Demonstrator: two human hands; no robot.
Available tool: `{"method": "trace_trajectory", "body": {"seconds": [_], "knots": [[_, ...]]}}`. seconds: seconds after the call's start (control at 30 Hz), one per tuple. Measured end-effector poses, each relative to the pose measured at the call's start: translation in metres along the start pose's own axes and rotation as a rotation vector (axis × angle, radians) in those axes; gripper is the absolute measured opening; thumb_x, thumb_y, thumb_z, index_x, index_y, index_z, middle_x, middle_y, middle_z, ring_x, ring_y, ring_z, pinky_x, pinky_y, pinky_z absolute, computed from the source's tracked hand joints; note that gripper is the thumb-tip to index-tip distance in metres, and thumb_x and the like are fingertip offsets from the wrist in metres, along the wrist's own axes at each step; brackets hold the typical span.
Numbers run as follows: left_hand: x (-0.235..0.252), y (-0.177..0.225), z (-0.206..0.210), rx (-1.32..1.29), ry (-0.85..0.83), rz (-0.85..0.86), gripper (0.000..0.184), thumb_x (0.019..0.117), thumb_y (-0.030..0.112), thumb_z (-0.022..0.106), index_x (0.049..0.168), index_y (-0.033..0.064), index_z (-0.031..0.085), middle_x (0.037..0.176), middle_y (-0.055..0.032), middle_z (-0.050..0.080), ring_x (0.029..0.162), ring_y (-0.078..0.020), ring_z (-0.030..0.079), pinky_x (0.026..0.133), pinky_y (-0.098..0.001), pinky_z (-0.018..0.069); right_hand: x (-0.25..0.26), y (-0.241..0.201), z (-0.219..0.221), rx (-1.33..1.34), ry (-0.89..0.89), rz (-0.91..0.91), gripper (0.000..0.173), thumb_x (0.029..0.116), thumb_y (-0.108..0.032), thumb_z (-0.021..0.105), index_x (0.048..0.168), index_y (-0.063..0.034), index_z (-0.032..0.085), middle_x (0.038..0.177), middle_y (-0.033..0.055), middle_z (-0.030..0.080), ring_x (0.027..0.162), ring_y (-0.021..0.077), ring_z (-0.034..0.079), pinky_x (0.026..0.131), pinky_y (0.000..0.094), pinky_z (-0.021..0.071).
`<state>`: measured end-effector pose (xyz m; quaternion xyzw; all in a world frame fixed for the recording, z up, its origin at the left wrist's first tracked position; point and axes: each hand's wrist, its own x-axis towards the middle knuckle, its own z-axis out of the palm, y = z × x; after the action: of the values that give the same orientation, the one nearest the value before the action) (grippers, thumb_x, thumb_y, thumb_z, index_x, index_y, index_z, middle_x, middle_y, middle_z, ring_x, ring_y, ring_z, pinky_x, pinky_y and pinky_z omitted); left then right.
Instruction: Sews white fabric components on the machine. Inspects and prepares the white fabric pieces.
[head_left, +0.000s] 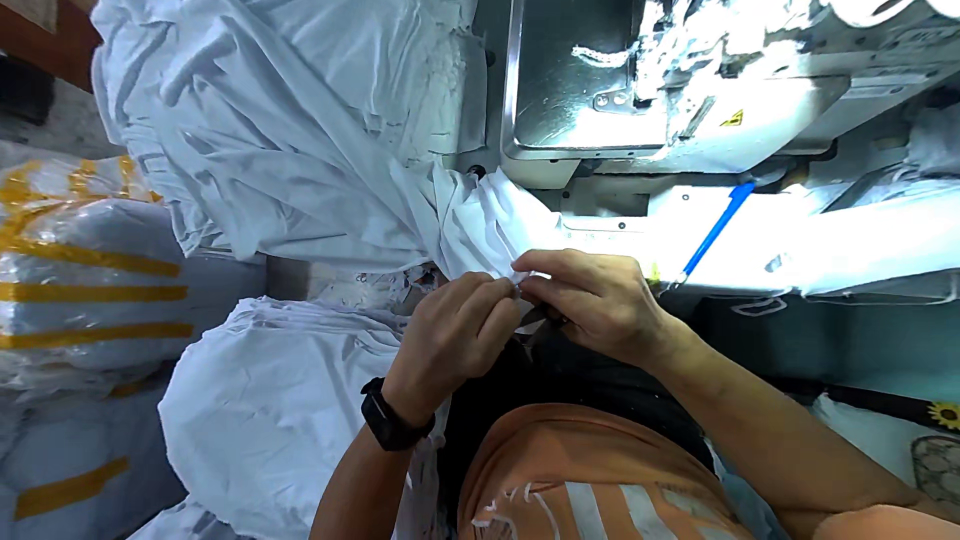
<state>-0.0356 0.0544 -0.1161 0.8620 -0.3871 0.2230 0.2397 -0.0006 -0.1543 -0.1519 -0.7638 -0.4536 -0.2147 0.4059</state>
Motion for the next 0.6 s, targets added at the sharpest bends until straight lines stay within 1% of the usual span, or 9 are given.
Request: {"method": "trace_trajectory", "body": {"seconds": [0.07,0.13,0.23,0.3,0.33,0.4,0.47,0.53,0.6], "knots": [[-0.001,0.0,-0.001,0.006,-0.046,-0.024,0.009,0.0966,-0.002,0.061,0.089,-0.0025,0.065,0.094,-0.018,0.071,0.093,-0.0271,0.07,0.081,-0.0322,0.0574,0.0,0.003,0.003,0.085,0.038,0.036,0.009,0.0899,0.003,0.065,0.091,0.0041,0.074,0.102,0.0181,0.074,0.089,0.0197,0.071,0.076,0.0259,0.0575],[-0.006,-0.005,-0.004,0.045,-0.148,-0.091,0.011,0.0974,0.004,0.062,0.097,-0.0025,0.071,0.107,-0.0178,0.072,0.104,-0.0286,0.07,0.091,-0.0359,0.057,-0.001,0.003,0.003,0.19,0.083,0.127,0.004,0.0864,0.003,0.069,0.088,0.0053,0.073,0.099,0.0169,0.073,0.092,0.0158,0.071,0.082,0.0221,0.0577],[-0.02,-0.019,-0.008,0.104,-0.239,-0.178,0.028,0.0979,0.019,0.052,0.099,-0.0005,0.073,0.122,-0.0172,0.07,0.119,-0.0331,0.064,0.105,-0.0463,0.046,-0.004,0.004,-0.003,0.307,0.118,0.246,0.003,0.0817,0.004,0.071,0.084,0.0064,0.072,0.097,0.0142,0.072,0.089,0.0085,0.068,0.081,0.0173,0.0564],[-0.028,-0.025,-0.012,0.088,-0.228,-0.221,0.034,0.0998,0.03,0.056,0.097,0.0007,0.074,0.122,-0.016,0.071,0.123,-0.0335,0.061,0.109,-0.0477,0.0425,-0.006,0.005,-0.006,0.352,0.123,0.313,0.003,0.0785,0.005,0.073,0.081,0.006,0.071,0.096,0.0128,0.072,0.085,0.0057,0.067,0.077,0.0154,0.056],[-0.031,-0.026,-0.013,0.051,-0.199,-0.247,0.032,0.0998,0.03,0.061,0.094,0.0009,0.074,0.12,-0.0154,0.071,0.123,-0.032,0.061,0.109,-0.0455,0.0425,-0.006,0.005,-0.007,0.373,0.118,0.34,0.003,0.0785,0.004,0.073,0.081,0.0055,0.072,0.096,0.012,0.072,0.084,0.0047,0.067,0.076,0.0148,0.0559],[-0.034,-0.027,-0.013,-0.066,-0.099,-0.294,0.023,0.0984,0.02,0.067,0.09,-0.0002,0.073,0.114,-0.0138,0.072,0.122,-0.0257,0.062,0.108,-0.037,0.0456,-0.007,0.005,-0.008,0.42,0.112,0.388,0.003,0.0801,0.003,0.075,0.08,0.0038,0.072,0.095,0.0093,0.072,0.082,0.0023,0.066,0.073,0.0133,0.0555],[-0.037,-0.028,-0.011,-0.204,-0.002,-0.333,0.018,0.0958,0.014,0.071,0.088,-0.0017,0.071,0.109,-0.0118,0.071,0.119,-0.0179,0.063,0.106,-0.0286,0.049,-0.007,0.005,-0.008,0.456,0.11,0.42,0.005,0.0821,0.001,0.075,0.078,0.0028,0.071,0.094,0.0077,0.072,0.081,0.0012,0.066,0.072,0.0128,0.0552],[-0.041,-0.029,-0.006,-0.289,0.061,-0.357,0.016,0.0946,0.013,0.073,0.089,-0.001,0.071,0.107,-0.0091,0.071,0.116,-0.0131,0.065,0.102,-0.0268,0.0521,-0.008,0.005,-0.007,0.479,0.114,0.434,0.006,0.0829,0.0,0.074,0.077,0.0023,0.071,0.093,0.0069,0.072,0.08,0.0005,0.065,0.071,0.0124,0.055],[-0.043,-0.031,-0.003,-0.331,0.094,-0.374,0.013,0.0935,0.012,0.075,0.09,0.0003,0.07,0.106,-0.007,0.072,0.112,-0.011,0.066,0.1,-0.0266,0.0542,-0.008,0.005,-0.007,0.494,0.118,0.445,0.007,0.0832,-0.001,0.074,0.077,0.0022,0.071,0.092,0.0065,0.072,0.078,-0.0004,0.064,0.069,0.0117,0.0542]]}}
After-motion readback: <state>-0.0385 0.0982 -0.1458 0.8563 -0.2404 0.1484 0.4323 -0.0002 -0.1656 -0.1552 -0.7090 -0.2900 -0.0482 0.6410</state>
